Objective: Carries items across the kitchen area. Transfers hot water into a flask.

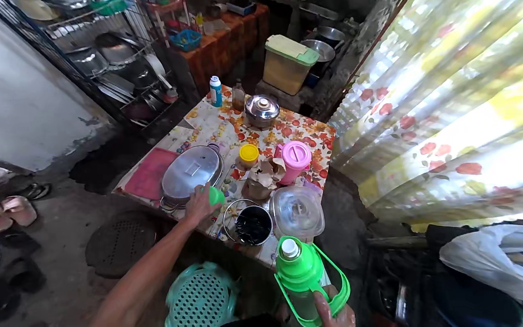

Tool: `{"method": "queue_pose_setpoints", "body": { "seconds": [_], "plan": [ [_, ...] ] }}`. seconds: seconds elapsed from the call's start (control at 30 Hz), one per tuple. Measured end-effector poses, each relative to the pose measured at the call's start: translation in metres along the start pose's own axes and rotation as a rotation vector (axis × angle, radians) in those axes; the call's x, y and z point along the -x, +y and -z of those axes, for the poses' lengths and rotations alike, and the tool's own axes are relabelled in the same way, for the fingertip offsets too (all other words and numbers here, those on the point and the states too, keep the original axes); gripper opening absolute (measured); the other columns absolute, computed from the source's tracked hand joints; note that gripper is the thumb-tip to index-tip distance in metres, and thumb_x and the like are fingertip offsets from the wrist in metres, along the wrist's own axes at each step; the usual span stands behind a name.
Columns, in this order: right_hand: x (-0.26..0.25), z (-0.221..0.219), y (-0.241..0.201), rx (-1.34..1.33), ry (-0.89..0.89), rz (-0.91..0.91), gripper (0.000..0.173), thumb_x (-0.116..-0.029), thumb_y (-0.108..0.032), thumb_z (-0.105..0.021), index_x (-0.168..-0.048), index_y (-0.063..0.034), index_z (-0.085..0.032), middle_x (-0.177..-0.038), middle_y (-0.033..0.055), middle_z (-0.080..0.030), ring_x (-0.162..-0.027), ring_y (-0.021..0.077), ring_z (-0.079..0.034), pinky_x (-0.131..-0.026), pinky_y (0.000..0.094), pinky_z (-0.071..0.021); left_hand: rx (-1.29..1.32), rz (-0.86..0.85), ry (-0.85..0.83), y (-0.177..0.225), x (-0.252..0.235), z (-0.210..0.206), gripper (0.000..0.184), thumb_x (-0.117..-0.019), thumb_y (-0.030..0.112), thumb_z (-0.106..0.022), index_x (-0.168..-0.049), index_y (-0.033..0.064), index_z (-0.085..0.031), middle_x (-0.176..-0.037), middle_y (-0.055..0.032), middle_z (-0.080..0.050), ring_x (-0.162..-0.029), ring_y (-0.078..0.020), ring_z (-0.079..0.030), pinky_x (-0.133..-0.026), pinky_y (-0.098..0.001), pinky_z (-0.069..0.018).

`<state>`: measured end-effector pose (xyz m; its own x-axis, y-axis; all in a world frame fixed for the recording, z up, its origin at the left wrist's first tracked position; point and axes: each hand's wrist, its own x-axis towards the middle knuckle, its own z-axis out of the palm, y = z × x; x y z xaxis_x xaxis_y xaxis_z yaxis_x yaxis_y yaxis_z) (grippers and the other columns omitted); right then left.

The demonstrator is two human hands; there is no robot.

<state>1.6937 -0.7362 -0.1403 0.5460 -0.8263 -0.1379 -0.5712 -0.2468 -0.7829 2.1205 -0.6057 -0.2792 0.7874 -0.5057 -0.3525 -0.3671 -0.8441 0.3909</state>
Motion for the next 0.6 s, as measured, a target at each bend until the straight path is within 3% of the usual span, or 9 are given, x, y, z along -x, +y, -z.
{"method": "queue_pose_setpoints", "body": {
  "seconds": [0.1, 0.17, 0.2, 0.27, 0.33, 0.4, 0.47, 0.5, 0.6],
  "plan": [
    [0.002, -0.004, 0.002, 0.007, -0.005, -0.012, 0.057, -0.0920, -0.059, -0.059, -0.087, -0.0024, -0.067, -0.068, -0.0010, -0.061, -0.062, 0.0041, -0.059, -0.060, 0.0273, -0.0513, -0.021, -0.041, -0.028, 0.001, -0.015, -0.016, 0.115, -0.0789, 0.055, -0.083, -0.164, 0.0118, -0.020, -0.165, -0.0253, -0.024, -0.138, -0.0500, -0.044, -0.100, -0.0596, -0.0510],
    [0.003, -0.006, 0.002, 0.020, -0.010, -0.020, 0.058, -0.0925, -0.060, -0.058, -0.087, -0.0031, -0.068, -0.068, -0.0007, -0.062, -0.063, 0.0049, -0.059, -0.061, 0.0286, -0.0518, -0.017, -0.065, -0.042, -0.004, -0.021, -0.025, 0.124, -0.0754, 0.062, -0.082, -0.165, 0.0087, -0.014, -0.168, -0.0266, -0.013, -0.146, -0.0504, -0.033, -0.110, -0.0591, -0.0431],
    [0.004, -0.007, 0.002, 0.020, -0.013, -0.030, 0.057, -0.0921, -0.060, -0.058, -0.087, -0.0034, -0.068, -0.068, -0.0005, -0.062, -0.063, 0.0054, -0.059, -0.062, 0.0292, -0.0516, 0.013, -0.069, -0.012, -0.008, -0.021, -0.027, 0.121, -0.0768, 0.065, -0.079, -0.164, 0.0068, -0.018, -0.168, -0.0274, -0.015, -0.148, -0.0497, -0.031, -0.113, -0.0593, -0.0400],
    [0.005, -0.010, 0.002, 0.011, -0.021, -0.046, 0.056, -0.0920, -0.058, -0.058, -0.088, -0.0034, -0.068, -0.069, -0.0005, -0.062, -0.064, 0.0058, -0.060, -0.062, 0.0298, -0.0523, 0.136, -0.044, 0.116, -0.016, -0.013, -0.027, 0.095, -0.0883, 0.060, -0.069, -0.156, 0.0019, -0.036, -0.159, -0.0278, -0.035, -0.141, -0.0468, -0.043, -0.111, -0.0596, -0.0419],
    [0.004, -0.012, 0.001, 0.013, -0.029, -0.060, 0.052, -0.0927, -0.054, -0.059, -0.089, -0.0030, -0.068, -0.069, 0.0003, -0.063, -0.064, 0.0069, -0.061, -0.062, 0.0313, -0.0528, 0.339, 0.001, 0.269, -0.016, 0.006, -0.023, 0.052, -0.0996, 0.038, -0.062, -0.135, -0.0001, -0.059, -0.135, -0.0244, -0.059, -0.124, -0.0388, -0.059, -0.105, -0.0550, -0.0484],
    [0.004, -0.013, 0.000, 0.028, -0.037, -0.073, 0.050, -0.0926, -0.052, -0.059, -0.088, -0.0033, -0.068, -0.068, 0.0002, -0.062, -0.063, 0.0073, -0.060, -0.061, 0.0317, -0.0519, 0.560, -0.060, 0.354, 0.001, 0.037, -0.015, 0.029, -0.1022, 0.023, -0.059, -0.117, 0.0001, -0.069, -0.112, -0.0174, -0.070, -0.103, -0.0256, -0.069, -0.093, -0.0442, -0.0555],
    [0.001, -0.015, -0.003, 0.054, -0.061, -0.073, 0.049, -0.0924, -0.052, -0.060, -0.088, -0.0034, -0.068, -0.067, 0.0005, -0.062, -0.062, 0.0084, -0.060, -0.060, 0.0329, -0.0519, 0.738, -0.300, 0.244, 0.027, 0.078, -0.002, 0.025, -0.1005, 0.019, -0.059, -0.112, 0.0007, -0.072, -0.105, -0.0111, -0.074, -0.093, -0.0151, -0.071, -0.084, -0.0344, -0.0599],
    [0.000, -0.017, -0.004, 0.072, -0.070, -0.062, 0.051, -0.0924, -0.054, -0.059, -0.088, -0.0037, -0.068, -0.068, 0.0009, -0.062, -0.063, 0.0091, -0.060, -0.061, 0.0338, -0.0520, 0.806, -0.459, 0.092, 0.042, 0.097, 0.004, 0.026, -0.0998, 0.019, -0.060, -0.115, 0.0008, -0.072, -0.110, -0.0102, -0.074, -0.096, -0.0135, -0.071, -0.085, -0.0324, -0.0602],
    [-0.006, -0.020, -0.009, 0.116, -0.103, -0.013, 0.059, -0.0920, -0.061, -0.056, -0.086, -0.0033, -0.068, -0.066, 0.0022, -0.062, -0.062, 0.0111, -0.061, -0.060, 0.0367, -0.0523, 0.765, -0.850, -0.332, 0.078, 0.123, 0.012, 0.058, -0.0983, 0.037, -0.067, -0.146, 0.0058, -0.055, -0.148, -0.0147, -0.054, -0.131, -0.0204, -0.057, -0.103, -0.0372, -0.0537]
  ]
}}
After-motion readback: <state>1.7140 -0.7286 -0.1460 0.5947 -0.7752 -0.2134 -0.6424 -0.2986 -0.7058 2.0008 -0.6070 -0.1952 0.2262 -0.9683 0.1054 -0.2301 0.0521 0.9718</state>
